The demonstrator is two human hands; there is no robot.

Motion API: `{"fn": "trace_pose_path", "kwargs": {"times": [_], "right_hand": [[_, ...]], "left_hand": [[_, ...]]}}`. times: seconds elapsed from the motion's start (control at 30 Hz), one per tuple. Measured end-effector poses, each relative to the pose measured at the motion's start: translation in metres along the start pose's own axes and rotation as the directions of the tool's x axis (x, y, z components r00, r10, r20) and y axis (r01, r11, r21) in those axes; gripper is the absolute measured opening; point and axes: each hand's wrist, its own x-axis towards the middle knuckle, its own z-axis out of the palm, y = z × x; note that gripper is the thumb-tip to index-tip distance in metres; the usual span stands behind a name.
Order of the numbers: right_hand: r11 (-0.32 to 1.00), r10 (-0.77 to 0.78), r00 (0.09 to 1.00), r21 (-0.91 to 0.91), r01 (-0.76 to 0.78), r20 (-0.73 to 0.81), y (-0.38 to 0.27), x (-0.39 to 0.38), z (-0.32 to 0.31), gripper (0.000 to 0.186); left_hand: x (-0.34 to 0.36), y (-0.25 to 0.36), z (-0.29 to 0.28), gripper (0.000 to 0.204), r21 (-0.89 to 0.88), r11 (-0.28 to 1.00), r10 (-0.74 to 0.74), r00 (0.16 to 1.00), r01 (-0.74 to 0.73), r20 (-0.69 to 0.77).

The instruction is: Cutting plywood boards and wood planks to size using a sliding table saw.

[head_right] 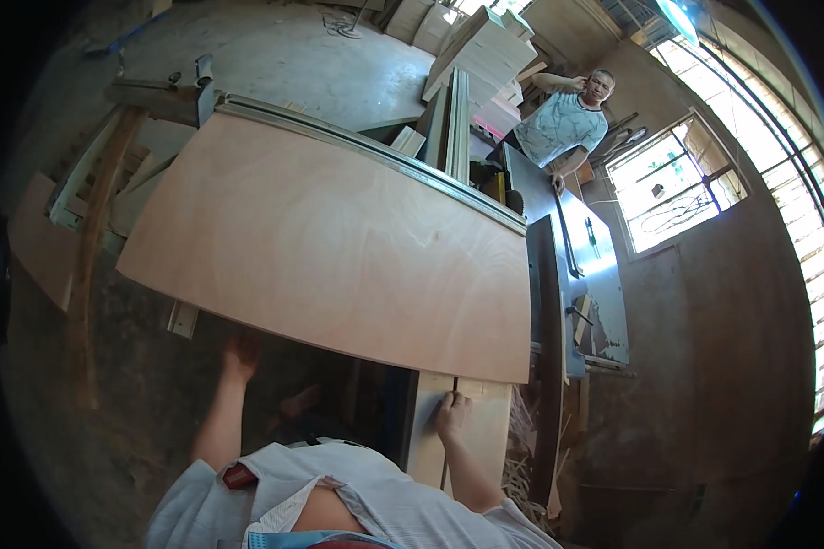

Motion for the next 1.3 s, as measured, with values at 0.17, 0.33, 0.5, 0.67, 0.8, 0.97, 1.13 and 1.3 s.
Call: {"fn": "trace_pose_path", "kwargs": {"times": [0.17, 0.33, 0.5, 0.67, 0.8, 0.97, 1.13, 1.3], "right_hand": [[0.977, -0.167, 0.978, -0.152, 0.148, -0.122, -0.023, -0.044, 0.005, 0.049], [0.989, -0.129, 0.983, -0.096, 0.116, -0.132, -0.022, -0.041, 0.000, 0.049], [0.992, -0.129, 0.984, -0.029, 0.127, -0.125, -0.021, -0.041, 0.000, 0.048], [0.986, -0.111, 0.985, -0.139, 0.093, -0.129, -0.022, -0.039, 0.003, 0.049], [0.988, -0.089, 0.989, -0.134, 0.073, -0.118, -0.019, -0.035, 0.007, 0.052], [0.990, -0.078, 0.995, -0.122, 0.070, -0.067, -0.013, -0.031, 0.010, 0.055], [0.990, -0.098, 0.994, -0.106, 0.093, -0.043, -0.012, -0.023, 0.014, 0.057], [0.990, -0.114, 0.992, -0.093, 0.108, -0.056, -0.012, -0.018, 0.017, 0.058]], "left_hand": [[-0.039, -0.017, -0.062, 0.019, 0.291, 0.927, -0.171, 0.956, 0.238, -0.237], [-0.077, -0.024, -0.085, 0.020, 0.439, 0.844, -0.167, 0.928, 0.310, -0.333], [-0.090, -0.029, -0.077, 0.022, 0.693, 0.626, -0.176, 0.931, 0.357, -0.320], [-0.081, -0.061, -0.068, 0.020, 0.793, 0.489, -0.176, 0.932, 0.362, -0.317], [-0.057, -0.131, -0.065, 0.025, 0.882, 0.293, -0.285, 0.914, 0.370, -0.288], [-0.002, -0.243, -0.082, 0.034, 0.929, 0.067, -0.433, 0.849, 0.364, -0.302], [0.077, -0.344, -0.109, 0.041, 0.405, -0.693, -0.498, 0.802, -0.597, 0.329], [0.116, -0.406, -0.111, 0.042, 0.550, -0.314, -0.295, 0.630, -0.774, 0.718]]}}
